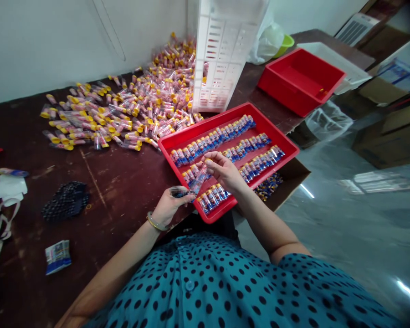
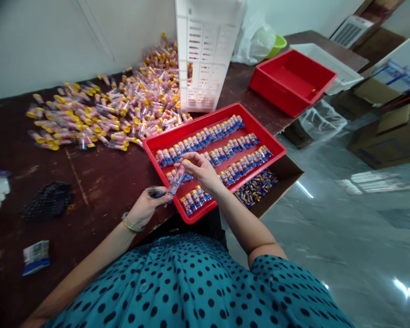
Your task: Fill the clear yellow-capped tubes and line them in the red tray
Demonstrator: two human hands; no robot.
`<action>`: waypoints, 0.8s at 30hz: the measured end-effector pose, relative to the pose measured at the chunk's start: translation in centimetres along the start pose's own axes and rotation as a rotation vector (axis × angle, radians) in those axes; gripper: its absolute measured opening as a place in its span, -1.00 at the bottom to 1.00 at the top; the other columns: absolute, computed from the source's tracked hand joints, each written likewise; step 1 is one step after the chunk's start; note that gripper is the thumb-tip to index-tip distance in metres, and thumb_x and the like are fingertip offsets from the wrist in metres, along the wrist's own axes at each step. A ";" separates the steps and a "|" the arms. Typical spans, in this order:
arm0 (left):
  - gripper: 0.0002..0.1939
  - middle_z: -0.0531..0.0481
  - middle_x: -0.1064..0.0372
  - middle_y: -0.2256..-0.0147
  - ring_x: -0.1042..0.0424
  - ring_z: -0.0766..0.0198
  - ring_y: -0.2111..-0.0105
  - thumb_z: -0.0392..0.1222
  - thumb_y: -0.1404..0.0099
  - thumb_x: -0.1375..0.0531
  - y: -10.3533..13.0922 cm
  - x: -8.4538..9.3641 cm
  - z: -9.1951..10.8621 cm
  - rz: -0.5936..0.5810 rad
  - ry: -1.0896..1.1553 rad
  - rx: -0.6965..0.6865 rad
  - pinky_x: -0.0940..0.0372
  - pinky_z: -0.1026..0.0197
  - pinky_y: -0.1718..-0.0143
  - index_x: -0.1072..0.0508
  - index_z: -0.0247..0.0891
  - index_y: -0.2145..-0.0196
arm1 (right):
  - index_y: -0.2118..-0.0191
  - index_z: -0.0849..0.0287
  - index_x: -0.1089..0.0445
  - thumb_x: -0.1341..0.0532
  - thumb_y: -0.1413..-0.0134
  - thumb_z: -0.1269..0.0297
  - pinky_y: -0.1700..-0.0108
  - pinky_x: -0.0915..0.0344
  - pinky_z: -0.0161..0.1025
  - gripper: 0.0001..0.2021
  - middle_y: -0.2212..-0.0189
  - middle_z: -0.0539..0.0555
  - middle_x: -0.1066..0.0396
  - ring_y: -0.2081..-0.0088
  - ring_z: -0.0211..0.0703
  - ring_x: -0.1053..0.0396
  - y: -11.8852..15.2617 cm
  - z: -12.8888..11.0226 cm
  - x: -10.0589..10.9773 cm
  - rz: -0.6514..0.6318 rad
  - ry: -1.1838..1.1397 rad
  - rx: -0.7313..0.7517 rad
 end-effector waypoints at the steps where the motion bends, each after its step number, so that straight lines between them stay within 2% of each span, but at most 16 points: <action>1: -0.75 0.09 -0.42 0.55 -0.31 0.41 0.54 -0.20 0.11 -0.49 0.0 0.0 0.0 -0.018 -0.007 -0.007 -0.24 0.31 0.46 -0.53 -0.33 0.54 | 0.23 0.09 -0.40 -0.45 0.11 0.12 0.25 -0.38 -0.39 -0.66 0.25 -0.02 -0.46 0.19 -0.23 -0.51 0.0 0.2 0.1 0.006 -0.001 -0.004; 6: -0.74 0.06 -0.42 0.55 -0.32 0.38 0.55 -0.16 0.10 -0.49 0.2 -0.3 -0.3 -0.022 -0.001 0.017 -0.25 0.30 0.48 -0.53 -0.32 0.53 | 0.22 0.10 -0.34 -0.46 0.17 0.07 0.22 -0.39 -0.32 -0.57 0.28 -0.02 -0.44 0.24 -0.22 -0.50 0.5 0.8 -0.2 0.025 0.060 -0.054; 11: -0.72 0.04 -0.46 0.49 -0.38 0.36 0.51 -0.17 0.07 -0.49 0.4 -1.4 -0.7 -0.019 0.097 0.076 -0.32 0.31 0.45 -0.56 -0.33 0.41 | 0.35 0.11 -0.23 -0.46 0.21 -0.01 0.14 -0.40 -0.21 -0.53 0.30 -0.01 -0.41 0.25 -0.16 -0.48 1.9 0.8 -1.4 0.038 0.155 0.028; 13: -0.68 0.03 -0.49 0.42 -0.42 0.34 0.48 -0.18 0.05 -0.48 0.8 -1.7 -0.9 -0.036 0.175 0.141 -0.37 0.29 0.42 -0.56 -0.31 0.32 | 0.38 0.12 -0.21 -0.42 0.15 -0.04 0.15 -0.40 -0.20 -0.55 0.30 0.00 -0.40 0.26 -0.16 -0.47 2.7 1.4 -1.5 0.053 0.175 0.062; 16: -0.66 -0.02 -0.52 0.34 -0.46 0.29 0.41 -0.18 0.00 -0.46 1.4 -2.1 -0.8 -0.081 0.256 0.214 -0.41 0.26 0.42 -0.57 -0.30 0.24 | 0.31 0.12 -0.28 -0.38 0.02 0.03 0.08 -0.37 -0.17 -0.65 0.25 0.03 -0.42 0.20 -0.14 -0.45 4.3 2.6 -1.5 0.047 0.244 0.123; 20: -0.70 -0.02 -0.54 0.30 -0.48 0.27 0.36 -0.19 -0.04 -0.44 1.6 -2.3 -0.3 -0.102 0.239 0.200 -0.41 0.28 0.39 -0.58 -0.29 0.24 | 0.23 0.12 -0.35 -0.37 -0.05 0.17 -0.12 -0.25 -0.11 -0.75 0.13 0.07 -0.44 0.02 -0.09 -0.40 6.1 3.2 -1.4 0.057 0.393 0.203; 24: -0.71 0.00 -0.55 0.32 -0.49 0.30 0.36 -0.21 -0.03 -0.45 1.4 -2.7 -0.1 -0.072 0.210 0.155 -0.40 0.30 0.33 -0.60 -0.29 0.24 | 0.22 0.12 -0.37 -0.35 -0.07 0.19 -0.07 -0.29 -0.14 -0.79 0.18 0.06 -0.46 0.09 -0.11 -0.42 6.4 2.8 -1.1 0.109 0.395 0.224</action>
Point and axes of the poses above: each hand's wrist, its own y-axis away from the middle knuckle, its own x-axis out of the back of the hand, z = x × y, the point moved 5 cm from there along -y, towards the middle knuckle
